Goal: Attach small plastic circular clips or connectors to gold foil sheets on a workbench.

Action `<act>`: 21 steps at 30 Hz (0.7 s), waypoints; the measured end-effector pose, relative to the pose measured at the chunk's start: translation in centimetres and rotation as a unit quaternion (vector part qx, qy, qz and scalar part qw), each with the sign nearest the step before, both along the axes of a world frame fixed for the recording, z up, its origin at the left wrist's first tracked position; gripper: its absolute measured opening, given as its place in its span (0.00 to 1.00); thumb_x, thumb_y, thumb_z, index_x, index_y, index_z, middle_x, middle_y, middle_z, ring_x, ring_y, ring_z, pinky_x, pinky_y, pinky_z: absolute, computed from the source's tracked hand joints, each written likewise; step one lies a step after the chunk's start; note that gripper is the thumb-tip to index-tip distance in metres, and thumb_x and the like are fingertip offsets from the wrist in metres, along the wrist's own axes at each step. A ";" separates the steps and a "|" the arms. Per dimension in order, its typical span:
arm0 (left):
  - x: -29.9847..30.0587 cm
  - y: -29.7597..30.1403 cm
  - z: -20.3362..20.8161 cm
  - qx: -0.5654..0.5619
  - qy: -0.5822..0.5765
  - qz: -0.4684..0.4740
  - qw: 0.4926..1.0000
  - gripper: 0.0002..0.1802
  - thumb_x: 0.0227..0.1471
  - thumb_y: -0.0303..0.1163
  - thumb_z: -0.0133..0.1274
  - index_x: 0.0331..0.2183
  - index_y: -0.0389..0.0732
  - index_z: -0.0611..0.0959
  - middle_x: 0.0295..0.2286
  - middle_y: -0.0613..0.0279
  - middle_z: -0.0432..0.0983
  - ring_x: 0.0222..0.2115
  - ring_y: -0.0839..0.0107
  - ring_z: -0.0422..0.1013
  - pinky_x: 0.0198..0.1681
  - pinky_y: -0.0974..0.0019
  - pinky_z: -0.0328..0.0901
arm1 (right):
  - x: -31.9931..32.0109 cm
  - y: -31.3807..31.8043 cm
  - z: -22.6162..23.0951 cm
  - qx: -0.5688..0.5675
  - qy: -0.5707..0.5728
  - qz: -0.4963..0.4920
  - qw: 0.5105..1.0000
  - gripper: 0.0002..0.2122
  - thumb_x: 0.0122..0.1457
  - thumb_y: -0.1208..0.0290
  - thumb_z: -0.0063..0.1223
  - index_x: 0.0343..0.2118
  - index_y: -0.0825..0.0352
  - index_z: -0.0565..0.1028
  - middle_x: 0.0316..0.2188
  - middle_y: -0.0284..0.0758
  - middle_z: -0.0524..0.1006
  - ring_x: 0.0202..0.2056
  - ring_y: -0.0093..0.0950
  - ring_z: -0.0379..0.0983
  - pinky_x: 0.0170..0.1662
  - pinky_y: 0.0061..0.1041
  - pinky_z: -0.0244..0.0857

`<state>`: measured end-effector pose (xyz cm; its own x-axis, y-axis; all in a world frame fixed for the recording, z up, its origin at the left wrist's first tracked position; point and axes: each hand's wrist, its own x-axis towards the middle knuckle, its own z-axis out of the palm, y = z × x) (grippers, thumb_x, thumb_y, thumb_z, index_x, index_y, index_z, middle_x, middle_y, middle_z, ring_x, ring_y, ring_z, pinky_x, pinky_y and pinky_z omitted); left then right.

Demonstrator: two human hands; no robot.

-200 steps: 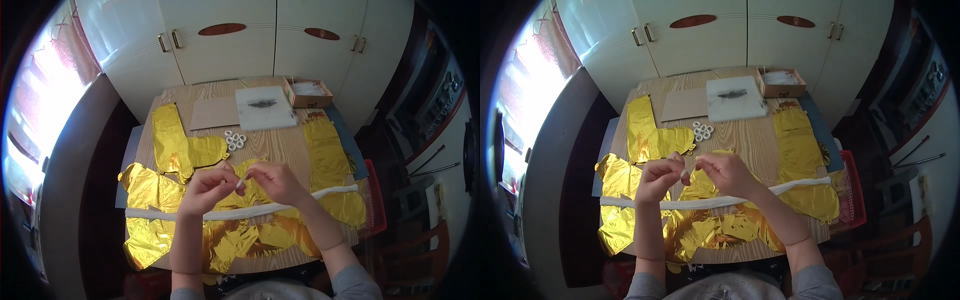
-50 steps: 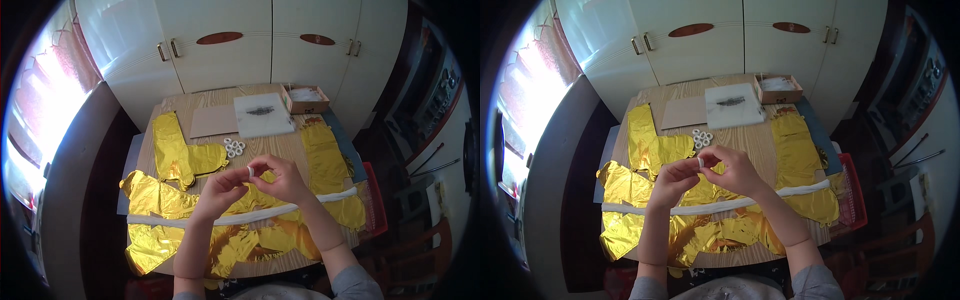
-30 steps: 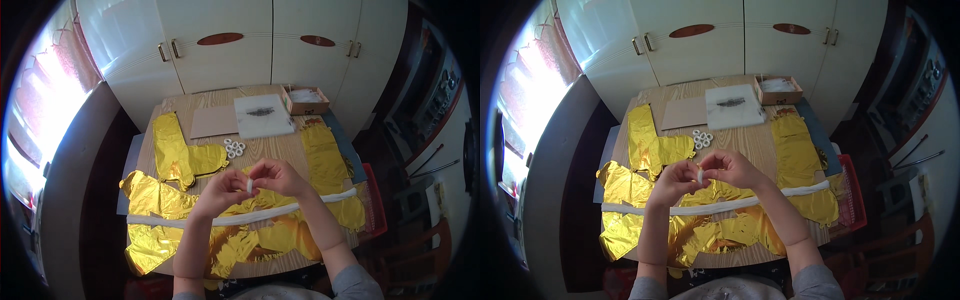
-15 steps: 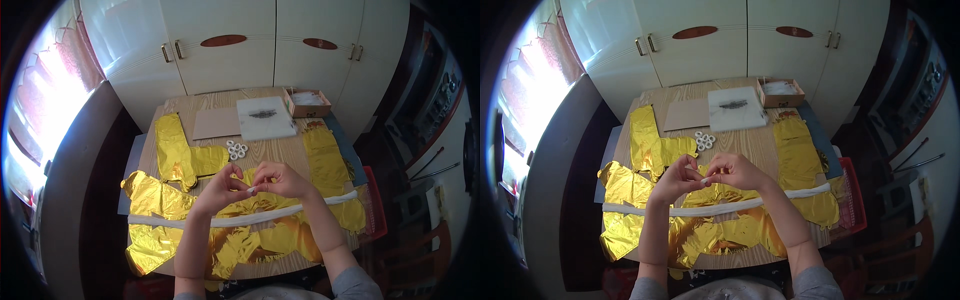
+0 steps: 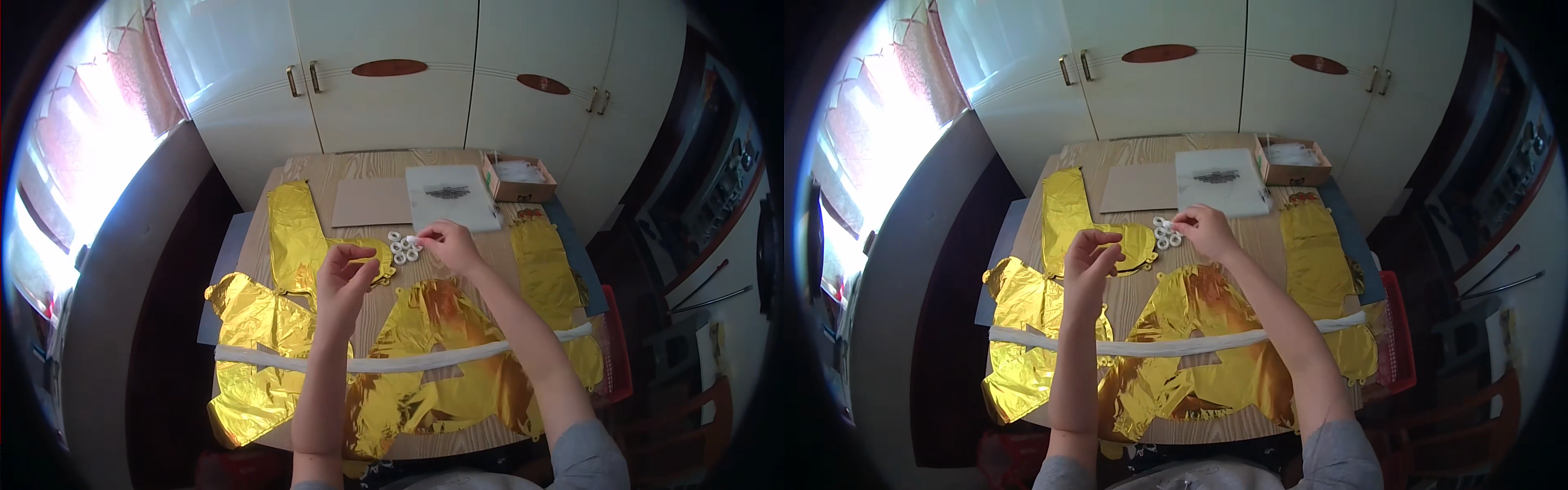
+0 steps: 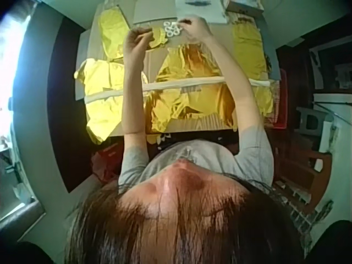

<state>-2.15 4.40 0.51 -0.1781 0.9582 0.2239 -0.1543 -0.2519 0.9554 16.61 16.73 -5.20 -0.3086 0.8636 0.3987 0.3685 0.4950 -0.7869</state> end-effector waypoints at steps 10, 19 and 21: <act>-1.9 -1.3 2.1 0.053 -0.034 0.024 0.998 0.03 0.46 0.21 0.49 0.26 0.38 0.72 0.31 0.60 0.73 0.25 0.82 0.67 0.25 0.79 0.58 | -3.0 8.8 -5.5 0.165 -0.313 -0.040 0.934 0.05 0.44 0.66 0.54 0.23 0.60 0.77 0.27 0.29 0.75 0.37 0.30 0.68 0.40 0.30 0.63; -2.4 -1.6 2.3 0.050 -0.049 0.002 0.998 0.03 0.47 0.23 0.51 0.28 0.37 0.73 0.28 0.64 0.74 0.24 0.84 0.65 0.27 0.80 0.60 | -2.4 9.2 -5.9 0.100 -0.366 -0.006 0.925 0.09 0.50 0.67 0.45 0.30 0.54 0.79 0.32 0.29 0.77 0.40 0.29 0.67 0.45 0.33 0.57; -2.4 -1.6 2.4 0.047 -0.051 0.005 0.998 0.03 0.46 0.23 0.50 0.27 0.37 0.73 0.27 0.64 0.74 0.24 0.84 0.65 0.27 0.80 0.59 | -2.5 9.4 -6.0 0.108 -0.336 -0.013 0.935 0.11 0.49 0.70 0.43 0.32 0.54 0.78 0.33 0.29 0.76 0.41 0.29 0.67 0.45 0.33 0.57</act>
<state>-4.54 2.79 2.93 -0.2147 0.9315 0.2935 -0.2463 -0.3425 0.9067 14.12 26.12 -11.18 -0.5327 0.7955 0.2887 0.7580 0.6002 -0.2553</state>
